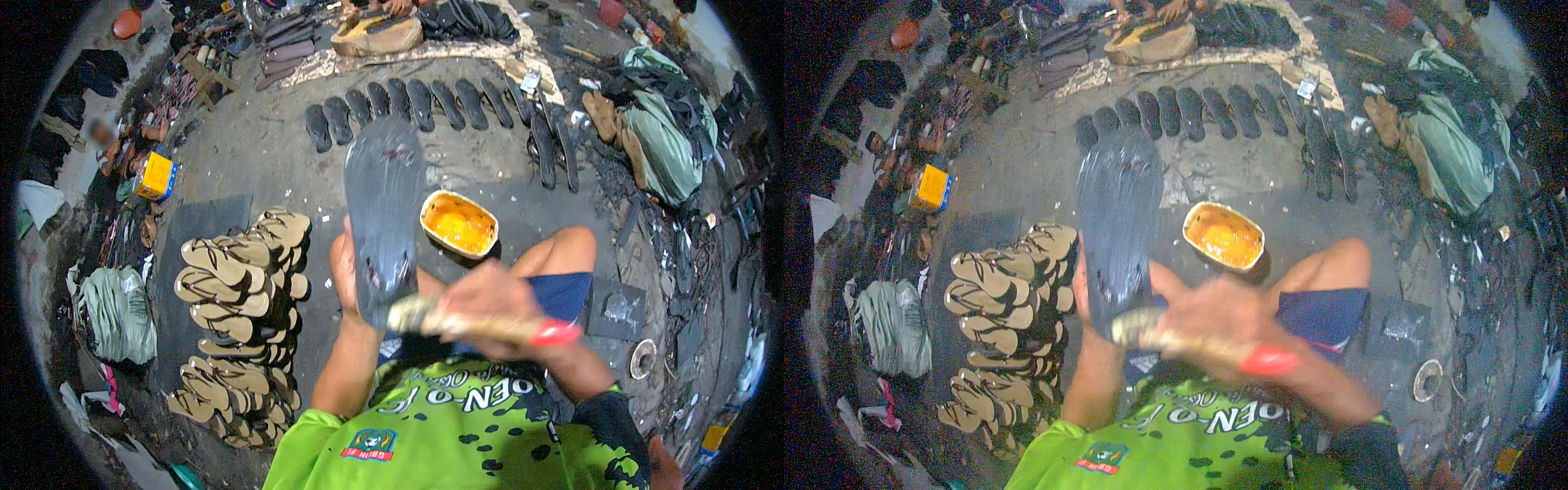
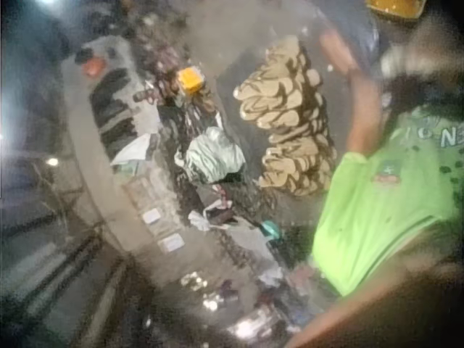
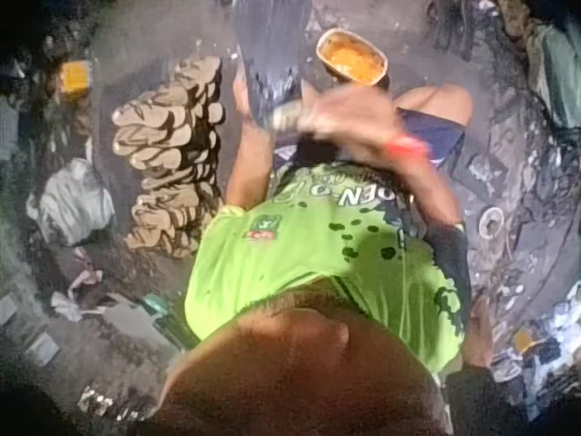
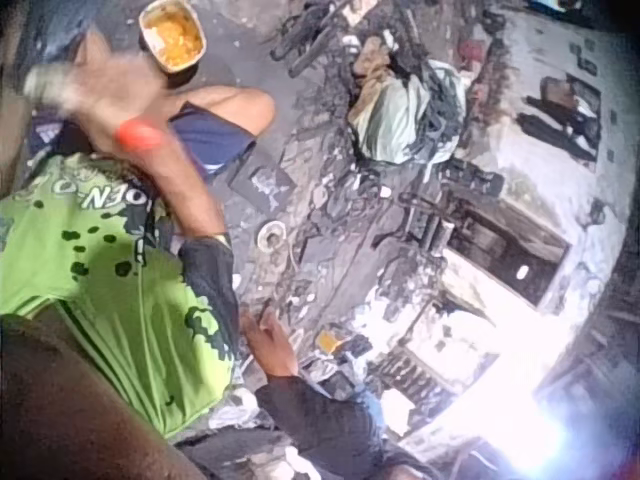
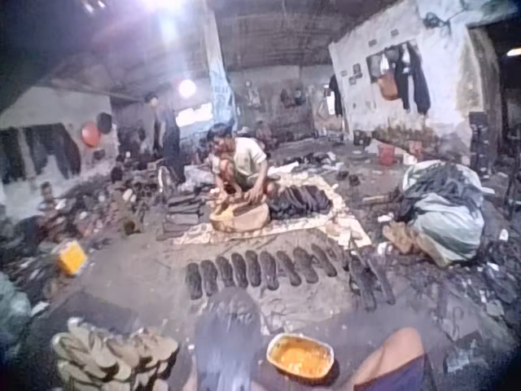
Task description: The person sits on the floor and repeatedly applies a yellow substance from a container onto the soles of flip-flops using a brush. They handle each flip-flop individually, brush the sole, and place it aside.
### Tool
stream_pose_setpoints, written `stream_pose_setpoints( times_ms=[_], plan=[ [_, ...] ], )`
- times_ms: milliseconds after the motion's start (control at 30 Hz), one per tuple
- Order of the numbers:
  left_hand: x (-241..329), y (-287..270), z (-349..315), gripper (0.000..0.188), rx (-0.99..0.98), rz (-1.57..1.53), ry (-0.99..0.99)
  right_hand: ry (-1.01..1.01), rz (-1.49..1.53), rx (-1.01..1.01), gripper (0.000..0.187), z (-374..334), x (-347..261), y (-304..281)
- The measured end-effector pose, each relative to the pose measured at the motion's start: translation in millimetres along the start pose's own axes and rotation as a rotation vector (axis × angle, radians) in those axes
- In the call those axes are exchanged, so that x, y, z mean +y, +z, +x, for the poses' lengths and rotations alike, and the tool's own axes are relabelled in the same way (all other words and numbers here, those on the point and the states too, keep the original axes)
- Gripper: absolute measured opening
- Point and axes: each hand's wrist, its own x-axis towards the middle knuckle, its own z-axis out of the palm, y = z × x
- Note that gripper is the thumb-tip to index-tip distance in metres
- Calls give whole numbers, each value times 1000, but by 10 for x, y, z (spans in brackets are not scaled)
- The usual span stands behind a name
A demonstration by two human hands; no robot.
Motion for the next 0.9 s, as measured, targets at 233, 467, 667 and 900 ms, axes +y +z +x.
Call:
stream_pose_setpoints(
  times_ms=[233, 467, 667, 900],
  plan=[
    [-55, 69, 87, 52, -90, -131, -192, -305, -850, 3, 32, 562, -270, -15],
    [87, -111, 130, 51, -252, -69, -222, -321, -669, 44, 26, 258, -295, 189],
    [-177, 175, -146, 50, -213, 232, -61, -88, -431, 720, 23, 948, -202, -358],
    [162, -196, -280, 49, 51, 113, -50, -355, -686, 508, 15, 850, -308, -893]
  ],
)
